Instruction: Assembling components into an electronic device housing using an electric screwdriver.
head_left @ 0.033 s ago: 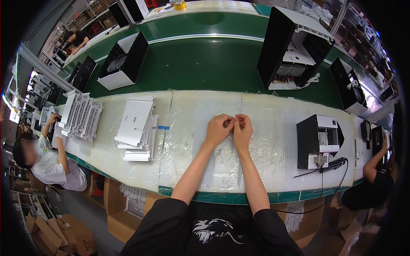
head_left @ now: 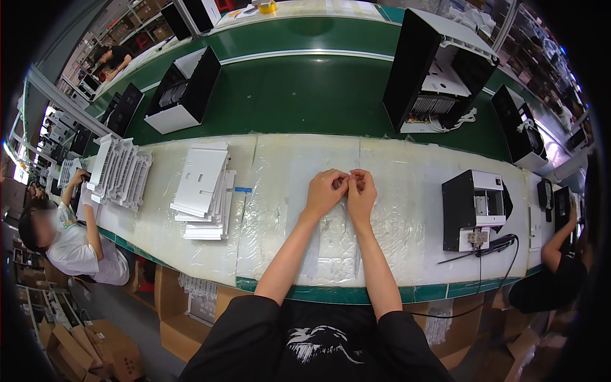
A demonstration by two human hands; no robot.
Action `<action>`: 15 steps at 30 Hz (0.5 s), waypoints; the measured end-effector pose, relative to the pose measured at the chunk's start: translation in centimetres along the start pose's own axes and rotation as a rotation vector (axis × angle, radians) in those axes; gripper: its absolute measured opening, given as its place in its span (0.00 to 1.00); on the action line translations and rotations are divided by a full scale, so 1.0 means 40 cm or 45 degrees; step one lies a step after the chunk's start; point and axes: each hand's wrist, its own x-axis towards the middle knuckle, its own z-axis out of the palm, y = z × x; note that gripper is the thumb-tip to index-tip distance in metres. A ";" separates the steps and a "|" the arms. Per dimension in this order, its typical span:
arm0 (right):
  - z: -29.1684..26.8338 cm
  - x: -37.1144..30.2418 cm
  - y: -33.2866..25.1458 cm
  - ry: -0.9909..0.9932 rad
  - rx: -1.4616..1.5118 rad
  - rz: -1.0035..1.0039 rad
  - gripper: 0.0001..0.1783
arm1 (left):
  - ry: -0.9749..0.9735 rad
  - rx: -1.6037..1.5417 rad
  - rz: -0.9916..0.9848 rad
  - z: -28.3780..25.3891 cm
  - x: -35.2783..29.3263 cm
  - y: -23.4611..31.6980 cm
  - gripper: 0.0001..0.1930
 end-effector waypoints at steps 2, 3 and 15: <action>0.003 -0.001 0.000 0.004 -0.006 0.001 0.06 | 0.003 -0.001 0.026 -0.004 -0.001 -0.003 0.06; 0.004 -0.002 0.000 0.006 -0.008 -0.004 0.06 | 0.012 0.001 0.057 -0.005 -0.002 -0.004 0.06; 0.008 -0.001 0.006 0.021 -0.052 -0.026 0.06 | 0.002 -0.003 0.095 -0.012 -0.003 -0.007 0.06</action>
